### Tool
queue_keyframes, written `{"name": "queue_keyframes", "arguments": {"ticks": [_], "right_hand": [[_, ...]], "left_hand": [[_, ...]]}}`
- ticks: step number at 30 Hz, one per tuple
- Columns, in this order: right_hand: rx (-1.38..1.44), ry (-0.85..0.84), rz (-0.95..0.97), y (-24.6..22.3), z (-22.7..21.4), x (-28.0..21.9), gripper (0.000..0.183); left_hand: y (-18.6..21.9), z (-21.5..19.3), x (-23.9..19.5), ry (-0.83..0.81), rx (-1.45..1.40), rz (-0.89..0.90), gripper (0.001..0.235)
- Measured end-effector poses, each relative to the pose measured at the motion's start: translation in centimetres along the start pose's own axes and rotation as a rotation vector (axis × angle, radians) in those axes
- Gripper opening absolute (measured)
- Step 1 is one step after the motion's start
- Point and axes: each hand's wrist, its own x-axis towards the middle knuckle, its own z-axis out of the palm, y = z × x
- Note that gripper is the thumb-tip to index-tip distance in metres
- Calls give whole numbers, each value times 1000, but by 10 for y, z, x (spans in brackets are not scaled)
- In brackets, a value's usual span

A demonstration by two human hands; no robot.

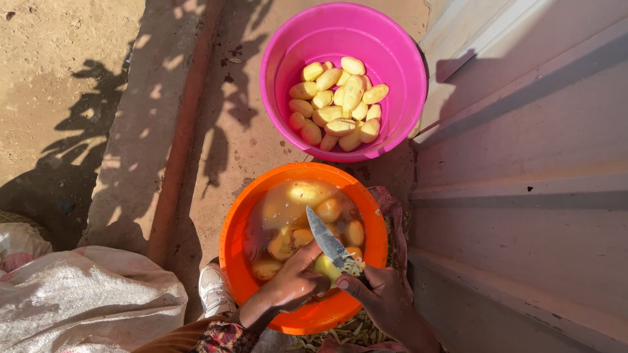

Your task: Peeling potatoes with a knife and placing them into a bowl of water.

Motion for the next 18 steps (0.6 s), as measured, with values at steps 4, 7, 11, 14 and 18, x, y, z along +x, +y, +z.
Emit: {"name": "queue_keyframes", "arguments": {"ticks": [4, 7, 11, 14, 18], "right_hand": [[354, -84, 140, -13, -1, -3, 50], [420, -55, 151, -16, -5, 3, 47], [436, 74, 205, 2, -3, 7, 40], [446, 45, 70, 17, 2, 7, 40], [144, 25, 165, -22, 1, 0, 35]], "left_hand": [[24, 2, 0, 2, -142, 25, 59], [28, 4, 0, 37, -103, 139, 56], [37, 11, -1, 170, 109, -122, 60], [29, 11, 3, 132, 485, -155, 72], [11, 27, -1, 108, 735, -136, 58]]}}
